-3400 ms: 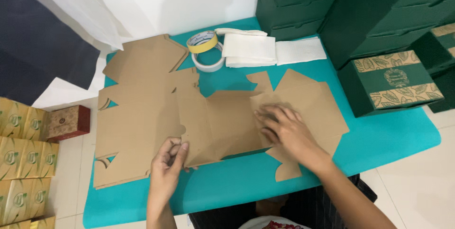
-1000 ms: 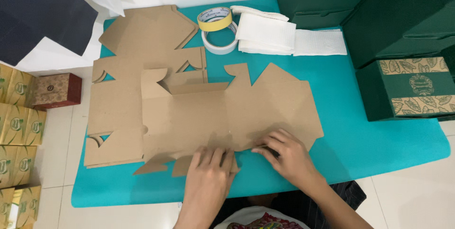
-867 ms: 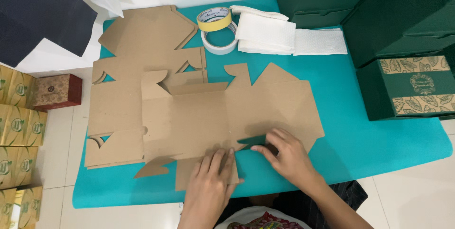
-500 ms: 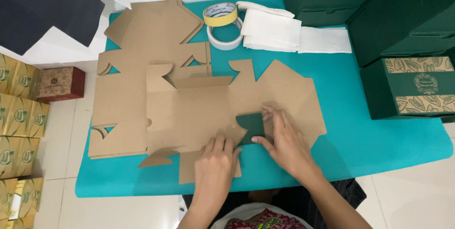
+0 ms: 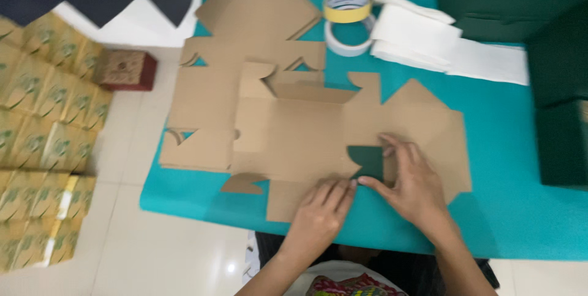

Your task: The person assembles a green cardboard box by folding its pre-cut flaps and tucking them into place. They then place a white tissue paper inside the box and close the lid. The person repeats this process with a second box, folding the cardboard and securing the flaps to form the box structure.

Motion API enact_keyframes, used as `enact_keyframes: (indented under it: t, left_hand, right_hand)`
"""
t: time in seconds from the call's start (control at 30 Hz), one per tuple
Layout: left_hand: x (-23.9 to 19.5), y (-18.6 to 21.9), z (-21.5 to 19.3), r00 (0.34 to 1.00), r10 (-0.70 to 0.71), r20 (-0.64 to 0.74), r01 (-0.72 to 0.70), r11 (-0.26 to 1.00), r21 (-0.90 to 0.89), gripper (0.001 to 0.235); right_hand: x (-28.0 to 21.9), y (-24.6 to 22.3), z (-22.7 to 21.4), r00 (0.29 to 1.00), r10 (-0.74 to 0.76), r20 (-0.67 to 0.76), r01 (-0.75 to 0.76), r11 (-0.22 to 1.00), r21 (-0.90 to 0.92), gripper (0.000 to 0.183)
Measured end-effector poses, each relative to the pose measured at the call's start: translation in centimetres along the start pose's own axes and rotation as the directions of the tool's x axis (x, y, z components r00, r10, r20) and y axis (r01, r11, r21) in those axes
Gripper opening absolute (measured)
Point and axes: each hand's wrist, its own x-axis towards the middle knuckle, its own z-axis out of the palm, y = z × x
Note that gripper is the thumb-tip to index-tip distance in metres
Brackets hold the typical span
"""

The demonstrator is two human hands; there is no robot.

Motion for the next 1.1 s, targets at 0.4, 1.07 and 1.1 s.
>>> enact_keyframes:
  t: [0.4,1.07,1.1]
  left_hand:
    - [0.1,1.2,0.2,0.999,0.032,-0.039,-0.023,0.975,0.219,0.032]
    - [1.4,1.5,0.5,0.989,-0.126,0.075,0.122,0.991,0.058,0.045]
    - [1.9,1.6,0.3,0.989,-0.123,0.080,0.114,0.987,0.113,0.041]
  right_hand:
    - [0.2,-0.4,0.2,0.992,0.098,0.083,-0.090,0.992,-0.092,0.090]
    - [-1.0,1.3,-1.6,0.999,-0.046,0.010,0.046,0.997,0.056,0.070]
    - [-1.4,1.1,-1.8,0.998,-0.025,0.054,0.021,0.996,0.085,0.074]
